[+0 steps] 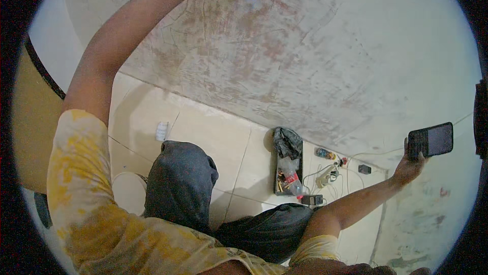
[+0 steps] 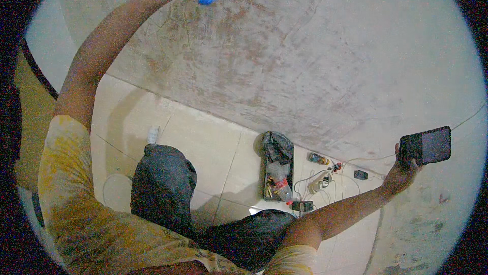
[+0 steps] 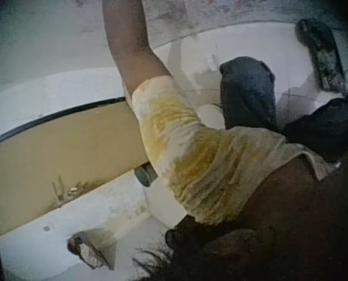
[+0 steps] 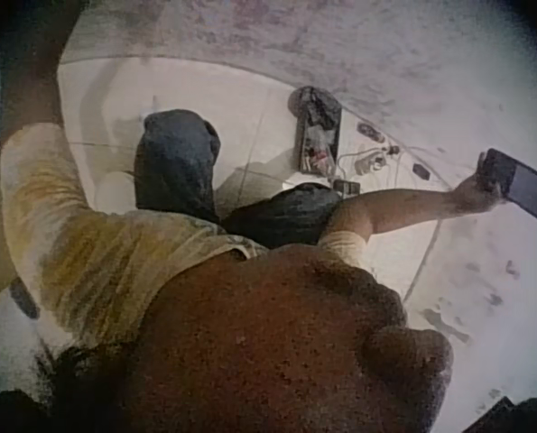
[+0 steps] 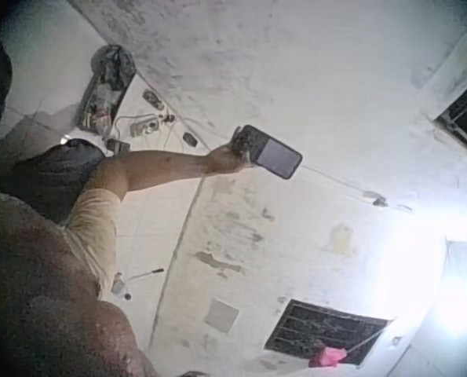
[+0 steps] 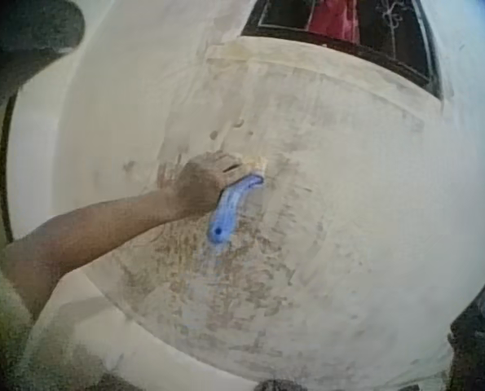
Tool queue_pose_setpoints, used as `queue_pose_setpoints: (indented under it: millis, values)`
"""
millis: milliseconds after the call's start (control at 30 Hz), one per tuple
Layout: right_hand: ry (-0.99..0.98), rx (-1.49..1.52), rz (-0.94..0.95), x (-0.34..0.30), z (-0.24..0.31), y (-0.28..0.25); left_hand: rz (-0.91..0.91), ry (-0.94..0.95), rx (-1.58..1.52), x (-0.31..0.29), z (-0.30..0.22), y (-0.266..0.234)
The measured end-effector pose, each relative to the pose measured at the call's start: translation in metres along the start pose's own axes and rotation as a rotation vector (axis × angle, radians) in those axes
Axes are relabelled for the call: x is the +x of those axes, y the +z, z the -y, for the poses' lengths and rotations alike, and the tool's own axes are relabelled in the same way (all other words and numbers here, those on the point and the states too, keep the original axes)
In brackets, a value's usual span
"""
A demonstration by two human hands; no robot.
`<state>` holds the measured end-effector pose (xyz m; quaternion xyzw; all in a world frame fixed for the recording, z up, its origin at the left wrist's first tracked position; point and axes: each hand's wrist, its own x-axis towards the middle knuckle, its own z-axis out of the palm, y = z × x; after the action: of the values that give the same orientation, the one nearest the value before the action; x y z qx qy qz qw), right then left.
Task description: The person uses a brush to sweep dust and debris off the surface of a wall while holding a phone in their other hand.
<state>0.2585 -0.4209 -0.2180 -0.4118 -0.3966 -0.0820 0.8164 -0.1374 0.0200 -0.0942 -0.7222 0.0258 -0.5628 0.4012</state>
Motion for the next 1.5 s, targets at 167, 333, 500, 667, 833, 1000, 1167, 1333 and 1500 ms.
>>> queue_pose_setpoints:
  millis: [167, 333, 500, 667, 833, 1000, 1167, 1333, 1500]
  values:
    - [0.002, 0.040, 0.015, 0.004, -0.005, -0.004, 0.419, 0.026, 0.095, -0.084, -0.012, 0.048]
    - [-0.030, -0.040, -0.072, -0.002, 0.003, 0.009, 0.737, 0.129, -0.263, -0.132, -0.069, 0.034]
    - [-0.038, -0.074, -0.072, 0.000, 0.000, 0.010, 0.596, -0.063, -0.391, -0.109, -0.014, 0.051]
    - [-0.032, -0.096, -0.071, 0.004, -0.005, -0.006, 0.145, -0.023, -0.073, 0.006, 0.029, -0.002]
    - [-0.001, -0.034, -0.081, 0.003, -0.011, -0.002, 0.153, 0.003, -0.026, 0.001, 0.024, 0.021]
    - [-0.012, -0.053, -0.063, 0.005, -0.011, -0.006, 0.436, 0.092, -0.092, -0.075, -0.022, 0.067]
    - [-0.149, -0.527, -0.065, -0.004, -0.008, 0.016, 0.650, 0.232, -0.215, -0.115, -0.076, 0.052]
    - [0.453, 0.389, -0.066, -0.005, 0.012, 0.036, 0.727, 0.194, -0.430, -0.138, -0.093, 0.044]
    - [0.502, 0.460, -0.068, -0.006, 0.007, 0.016, 0.772, 0.201, -0.433, -0.108, -0.078, 0.042]
